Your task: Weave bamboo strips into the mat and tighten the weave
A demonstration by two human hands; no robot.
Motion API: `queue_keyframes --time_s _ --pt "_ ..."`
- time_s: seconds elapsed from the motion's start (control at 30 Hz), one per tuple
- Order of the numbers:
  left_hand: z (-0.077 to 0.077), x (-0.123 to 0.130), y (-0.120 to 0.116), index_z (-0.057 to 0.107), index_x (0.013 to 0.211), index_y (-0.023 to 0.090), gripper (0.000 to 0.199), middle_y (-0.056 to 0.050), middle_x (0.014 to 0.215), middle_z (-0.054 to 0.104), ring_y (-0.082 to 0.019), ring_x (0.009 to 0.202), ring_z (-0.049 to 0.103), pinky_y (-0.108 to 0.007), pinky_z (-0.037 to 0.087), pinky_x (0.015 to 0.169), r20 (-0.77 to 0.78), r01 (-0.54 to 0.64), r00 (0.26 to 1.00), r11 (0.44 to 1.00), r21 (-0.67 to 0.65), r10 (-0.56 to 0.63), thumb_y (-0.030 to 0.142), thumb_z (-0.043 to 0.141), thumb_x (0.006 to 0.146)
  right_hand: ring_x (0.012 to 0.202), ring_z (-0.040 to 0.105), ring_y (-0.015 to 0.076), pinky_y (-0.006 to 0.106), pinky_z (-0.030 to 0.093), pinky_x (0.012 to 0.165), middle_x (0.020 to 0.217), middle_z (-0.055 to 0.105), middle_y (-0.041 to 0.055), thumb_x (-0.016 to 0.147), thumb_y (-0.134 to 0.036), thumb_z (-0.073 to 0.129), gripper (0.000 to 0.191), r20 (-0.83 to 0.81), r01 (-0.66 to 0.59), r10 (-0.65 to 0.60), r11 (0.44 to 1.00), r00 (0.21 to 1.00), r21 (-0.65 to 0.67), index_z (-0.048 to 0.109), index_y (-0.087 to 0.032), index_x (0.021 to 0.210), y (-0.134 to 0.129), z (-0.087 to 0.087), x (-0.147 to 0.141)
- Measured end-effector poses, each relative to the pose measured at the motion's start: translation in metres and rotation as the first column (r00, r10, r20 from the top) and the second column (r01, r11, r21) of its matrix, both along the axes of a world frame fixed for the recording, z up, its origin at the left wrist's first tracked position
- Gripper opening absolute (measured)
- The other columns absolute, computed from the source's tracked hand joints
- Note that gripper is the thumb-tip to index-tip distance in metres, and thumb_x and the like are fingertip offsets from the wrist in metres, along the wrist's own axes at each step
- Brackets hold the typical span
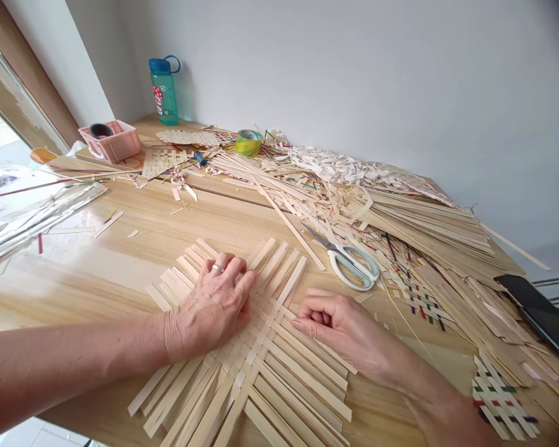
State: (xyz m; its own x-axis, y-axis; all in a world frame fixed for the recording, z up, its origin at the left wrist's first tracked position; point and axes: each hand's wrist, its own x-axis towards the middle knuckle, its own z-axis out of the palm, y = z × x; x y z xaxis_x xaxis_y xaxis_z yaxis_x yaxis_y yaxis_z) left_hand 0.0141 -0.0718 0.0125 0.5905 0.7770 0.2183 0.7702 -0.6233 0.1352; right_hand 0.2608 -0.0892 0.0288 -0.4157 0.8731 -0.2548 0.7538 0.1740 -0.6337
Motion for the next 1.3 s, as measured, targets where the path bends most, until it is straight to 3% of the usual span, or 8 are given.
queue_keyframes --time_s 0.3,0.47,0.67,0.8,1.03,1.13,1.3 --pt "0.000 -0.002 0.003 0.061 0.103 0.013 0.025 -0.013 0.108 0.059 -0.031 0.101 0.051 -0.046 0.049 0.083 -0.020 0.033 0.999 0.997 0.070 -0.032 0.011 0.052 0.081 0.060 0.040 0.0090 0.026 0.030 0.056 0.067 0.048 -0.0045 0.092 -0.033 0.063 0.034 -0.026 0.014 -0.014 1.000 1.000 0.010 0.051 -0.018 0.064 0.001 0.009 0.000" --pt "-0.001 -0.003 0.004 0.061 0.104 0.013 0.023 -0.014 0.107 0.059 -0.031 0.102 0.051 -0.046 0.048 0.087 -0.020 0.042 0.999 0.996 0.081 -0.040 0.015 0.052 0.084 0.059 0.042 0.0092 0.025 0.031 0.055 0.064 0.050 -0.0054 0.090 -0.033 0.065 0.028 -0.049 0.101 -0.100 0.994 0.994 0.034 0.055 -0.020 0.067 -0.003 0.009 -0.005" --pt "0.000 -0.003 0.005 0.062 0.101 0.016 0.021 -0.013 0.106 0.058 -0.029 0.099 0.052 -0.045 0.048 0.085 -0.046 0.055 0.998 0.995 0.082 -0.051 0.015 0.049 0.085 0.060 0.047 0.0093 0.026 0.031 0.060 0.067 0.056 -0.0056 0.093 -0.023 0.060 0.020 -0.038 0.138 -0.133 0.971 0.990 0.194 0.055 -0.020 0.074 -0.011 0.010 -0.021" --pt "0.002 -0.001 0.007 0.063 0.100 0.016 0.022 -0.012 0.105 0.058 -0.030 0.099 0.051 -0.046 0.048 0.087 -0.068 0.052 0.997 0.997 0.065 -0.048 0.015 0.049 0.083 0.060 0.046 0.0098 0.027 0.029 0.059 0.068 0.057 -0.0047 0.094 -0.020 0.056 0.020 0.027 0.147 -0.158 0.962 0.987 0.231 0.054 -0.020 0.074 -0.012 0.009 -0.025" --pt "0.005 0.002 0.007 0.063 0.104 0.015 0.027 -0.014 0.108 0.056 -0.031 0.101 0.049 -0.046 0.047 0.090 -0.101 0.034 0.994 0.999 0.024 -0.031 0.013 0.050 0.081 0.065 0.050 0.0113 0.027 0.032 0.062 0.075 0.062 -0.0015 0.097 -0.023 0.051 0.020 0.060 0.121 -0.134 0.975 0.989 0.188 0.055 -0.020 0.078 -0.013 0.014 -0.024" --pt "0.005 0.003 0.007 0.063 0.104 0.016 0.027 -0.014 0.108 0.056 -0.031 0.101 0.049 -0.046 0.047 0.090 -0.100 0.034 0.994 0.999 0.028 -0.031 0.014 0.050 0.081 0.060 0.048 0.0112 0.028 0.031 0.060 0.070 0.061 -0.0016 0.096 -0.028 0.054 0.023 0.106 0.151 -0.168 0.977 0.980 0.153 0.056 -0.020 0.075 -0.013 0.018 -0.023" --pt "0.006 0.003 0.007 0.063 0.105 0.016 0.026 -0.013 0.107 0.057 -0.030 0.099 0.049 -0.046 0.046 0.090 -0.114 0.028 0.993 0.999 0.030 -0.024 0.015 0.050 0.082 0.056 0.042 0.0100 0.028 0.028 0.057 0.063 0.054 -0.0027 0.098 -0.034 0.050 0.036 0.096 0.108 -0.117 0.989 0.988 0.098 0.049 -0.019 0.065 -0.015 0.025 -0.020"
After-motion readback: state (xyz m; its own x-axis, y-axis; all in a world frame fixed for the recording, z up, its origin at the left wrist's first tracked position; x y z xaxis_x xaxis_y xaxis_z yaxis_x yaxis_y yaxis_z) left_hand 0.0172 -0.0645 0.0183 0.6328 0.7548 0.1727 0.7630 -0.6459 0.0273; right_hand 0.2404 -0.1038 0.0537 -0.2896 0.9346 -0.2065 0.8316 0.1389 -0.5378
